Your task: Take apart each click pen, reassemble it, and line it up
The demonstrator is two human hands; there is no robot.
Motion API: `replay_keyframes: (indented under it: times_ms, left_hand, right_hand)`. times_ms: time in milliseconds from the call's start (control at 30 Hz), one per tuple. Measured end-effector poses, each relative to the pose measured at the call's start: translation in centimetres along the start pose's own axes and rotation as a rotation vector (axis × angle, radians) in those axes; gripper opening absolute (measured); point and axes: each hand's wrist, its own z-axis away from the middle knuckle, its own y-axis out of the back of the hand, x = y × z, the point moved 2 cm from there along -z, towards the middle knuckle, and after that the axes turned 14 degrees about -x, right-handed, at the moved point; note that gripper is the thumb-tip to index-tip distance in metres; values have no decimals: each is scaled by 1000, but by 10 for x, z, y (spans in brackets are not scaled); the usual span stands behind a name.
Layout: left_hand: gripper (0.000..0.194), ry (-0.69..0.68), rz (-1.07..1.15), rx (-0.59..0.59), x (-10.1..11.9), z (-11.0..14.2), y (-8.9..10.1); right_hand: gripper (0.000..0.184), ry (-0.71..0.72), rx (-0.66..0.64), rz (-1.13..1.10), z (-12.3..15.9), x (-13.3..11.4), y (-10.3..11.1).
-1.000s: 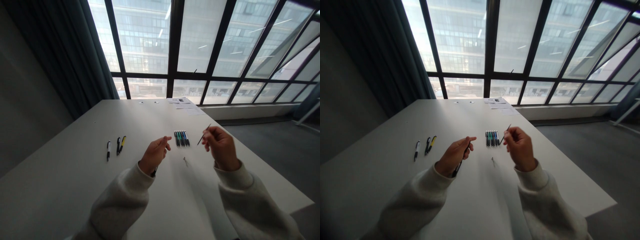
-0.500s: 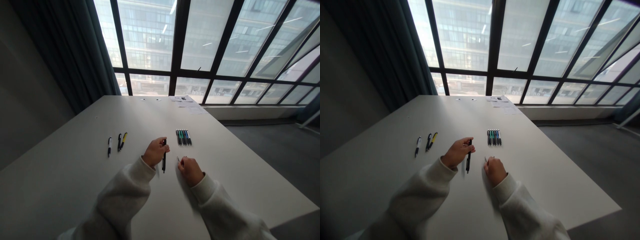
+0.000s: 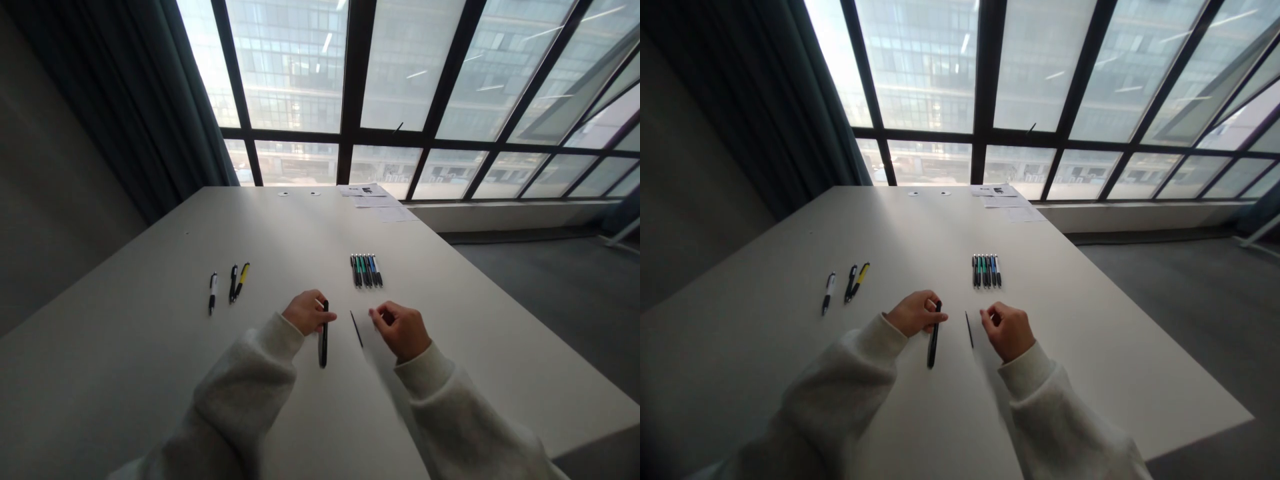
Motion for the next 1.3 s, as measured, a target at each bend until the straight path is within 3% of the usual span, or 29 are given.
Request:
replay_keyframes:
  times_ms: [133, 267, 367, 567, 733, 1300]
  left_hand:
    - [29, 43, -68, 36, 1, 2, -4]
    - [29, 58, -166, 47, 4, 4, -9]
    - [26, 55, -292, 26, 5, 4, -10]
    - [27, 57, -395, 2, 1, 1, -10]
    - [29, 48, -400, -8, -2, 0, -11]
    - [33, 45, -443, 31, -5, -2, -14]
  right_hand:
    - [31, -65, 104, -64, -8, 39, 22]
    - [34, -139, 53, -73, -14, 70, 26]
    - [34, -148, -8, -98, -15, 77, 21]
    - [29, -34, -176, -124, -10, 60, 7]
    - [25, -18, -283, -57, -3, 42, 1]
    - [17, -110, -312, 147, 1, 26, -12]
